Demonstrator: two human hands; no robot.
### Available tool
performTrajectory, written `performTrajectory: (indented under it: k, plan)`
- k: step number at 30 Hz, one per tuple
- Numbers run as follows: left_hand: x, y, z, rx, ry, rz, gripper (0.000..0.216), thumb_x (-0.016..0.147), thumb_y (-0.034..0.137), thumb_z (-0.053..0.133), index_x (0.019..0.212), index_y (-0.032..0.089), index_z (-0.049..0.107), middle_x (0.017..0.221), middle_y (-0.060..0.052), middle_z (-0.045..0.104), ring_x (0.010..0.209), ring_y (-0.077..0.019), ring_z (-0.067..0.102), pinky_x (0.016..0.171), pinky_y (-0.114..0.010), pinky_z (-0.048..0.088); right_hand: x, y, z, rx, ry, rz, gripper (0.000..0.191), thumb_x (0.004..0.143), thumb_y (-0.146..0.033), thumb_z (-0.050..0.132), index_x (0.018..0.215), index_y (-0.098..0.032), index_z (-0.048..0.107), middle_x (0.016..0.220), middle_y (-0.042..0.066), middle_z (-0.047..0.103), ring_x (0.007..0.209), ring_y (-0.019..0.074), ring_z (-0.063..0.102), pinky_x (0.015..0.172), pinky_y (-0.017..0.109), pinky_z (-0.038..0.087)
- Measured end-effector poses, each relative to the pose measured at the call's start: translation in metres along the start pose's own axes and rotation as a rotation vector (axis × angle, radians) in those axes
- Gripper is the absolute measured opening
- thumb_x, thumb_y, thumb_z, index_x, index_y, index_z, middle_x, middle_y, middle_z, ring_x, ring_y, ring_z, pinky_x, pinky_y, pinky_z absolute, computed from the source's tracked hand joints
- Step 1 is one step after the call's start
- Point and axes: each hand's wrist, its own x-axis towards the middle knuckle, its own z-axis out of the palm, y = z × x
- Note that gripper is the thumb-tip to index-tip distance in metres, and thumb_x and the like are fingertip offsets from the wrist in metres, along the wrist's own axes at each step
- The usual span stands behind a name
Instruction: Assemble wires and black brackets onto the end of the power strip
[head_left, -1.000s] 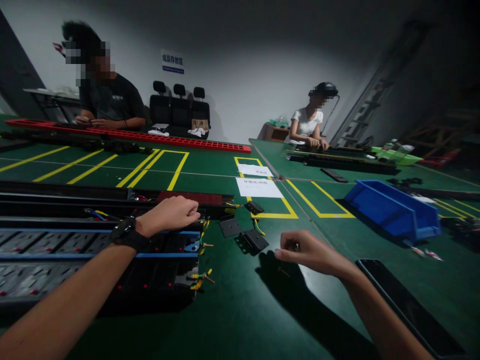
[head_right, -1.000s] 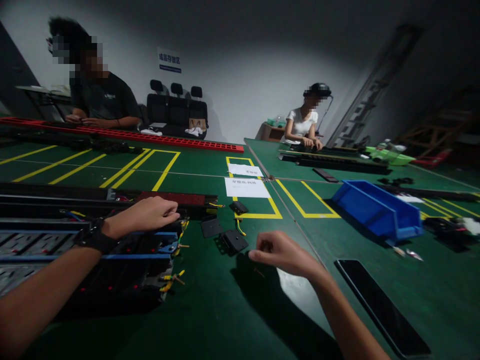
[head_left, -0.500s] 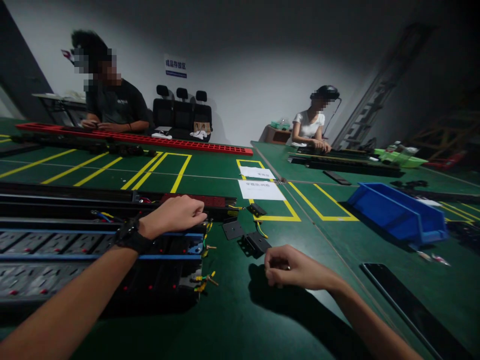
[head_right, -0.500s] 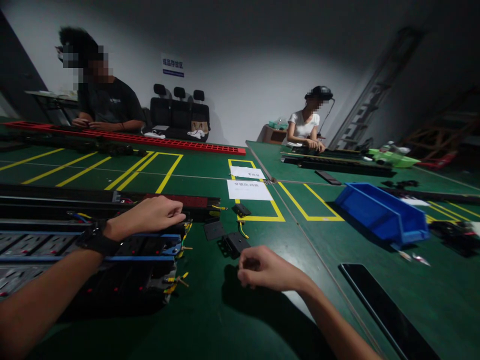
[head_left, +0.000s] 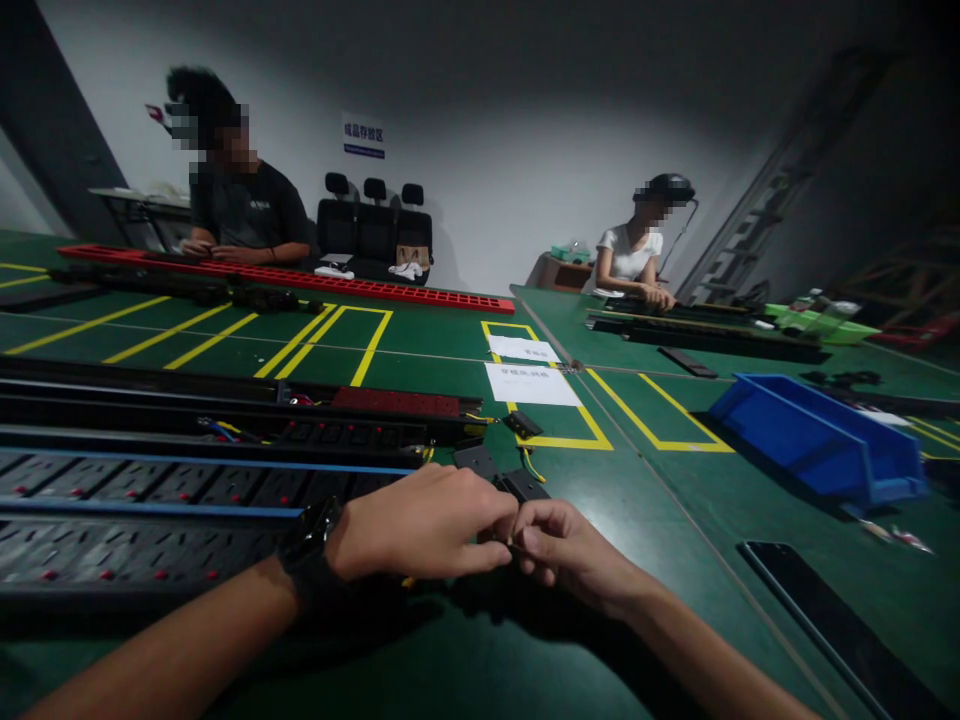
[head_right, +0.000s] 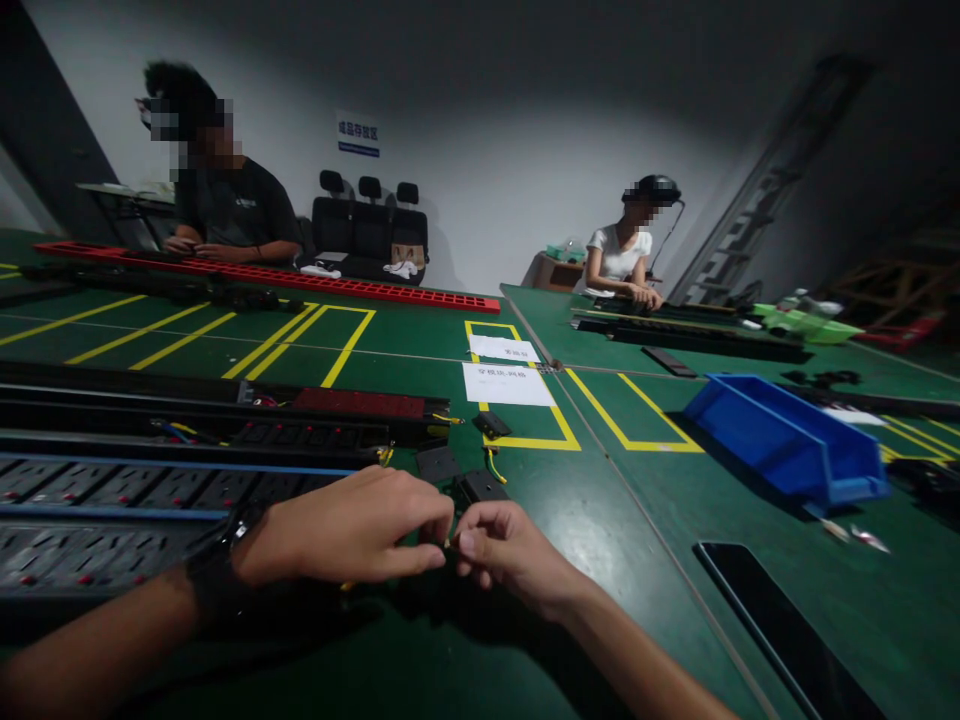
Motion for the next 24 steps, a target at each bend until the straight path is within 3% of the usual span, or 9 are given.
performTrajectory:
  k: [5,9,13,16,20,24]
  plan:
    - [0.003,0.004,0.005,-0.011,0.067,0.039,0.007,0.095,0.027,0.063,0.093,0.021,0.067,0.089,-0.002,0.074,0.082,-0.0181,0.069,0.066,-0.027,0.041,0.001,0.004,0.000,0.115,-0.040,0.011,0.051,0.074,-0.056,0.092,0.083,-0.015,0.065,0.068,-0.001,0.065,0.050,0.0046,0.052,0.046,0.015,0.034]
    - [0.003,-0.003,-0.004,-0.075,0.075,0.051,0.002,0.086,0.022,0.065,0.085,0.021,0.066,0.080,0.000,0.071,0.072,-0.0144,0.063,0.061,-0.026,0.037,0.001,0.004,0.006,0.200,-0.027,0.007,0.050,0.075,-0.057,0.091,0.086,-0.015,0.066,0.070,-0.001,0.063,0.056,0.0072,0.056,0.048,0.017,0.038]
    - [-0.007,-0.036,-0.027,-0.102,0.142,-0.101,0.004,0.080,0.019,0.060,0.080,0.019,0.065,0.073,0.001,0.067,0.063,-0.0106,0.054,0.060,-0.026,0.034,0.000,0.000,0.009,0.227,0.052,0.054,0.044,0.079,-0.054,0.089,0.086,-0.016,0.067,0.066,-0.004,0.056,0.056,0.0071,0.054,0.049,0.016,0.039]
    - [-0.016,-0.067,-0.040,-0.147,0.204,-0.265,0.007,0.077,0.022,0.058,0.080,0.018,0.063,0.067,0.002,0.063,0.060,-0.0105,0.051,0.059,-0.026,0.033,0.000,-0.002,0.009,0.204,0.031,0.083,0.043,0.080,-0.054,0.088,0.083,-0.016,0.067,0.065,-0.004,0.056,0.054,0.0056,0.050,0.050,0.016,0.037]
    - [-0.020,-0.094,-0.038,-0.149,0.215,-0.381,0.011,0.076,0.029,0.061,0.079,0.019,0.063,0.068,0.001,0.066,0.062,-0.0120,0.052,0.060,-0.027,0.035,0.000,-0.001,0.009,0.197,0.004,0.094,0.042,0.079,-0.051,0.090,0.081,-0.016,0.067,0.067,-0.003,0.059,0.056,0.0057,0.050,0.050,0.016,0.036]
    - [-0.017,-0.102,-0.026,-0.106,0.187,-0.391,0.012,0.074,0.028,0.059,0.079,0.018,0.065,0.072,-0.001,0.070,0.065,-0.0131,0.057,0.062,-0.027,0.037,0.000,-0.001,0.010,0.190,0.000,0.092,0.041,0.078,-0.049,0.091,0.081,-0.016,0.066,0.069,-0.003,0.060,0.058,0.0061,0.051,0.051,0.016,0.036]
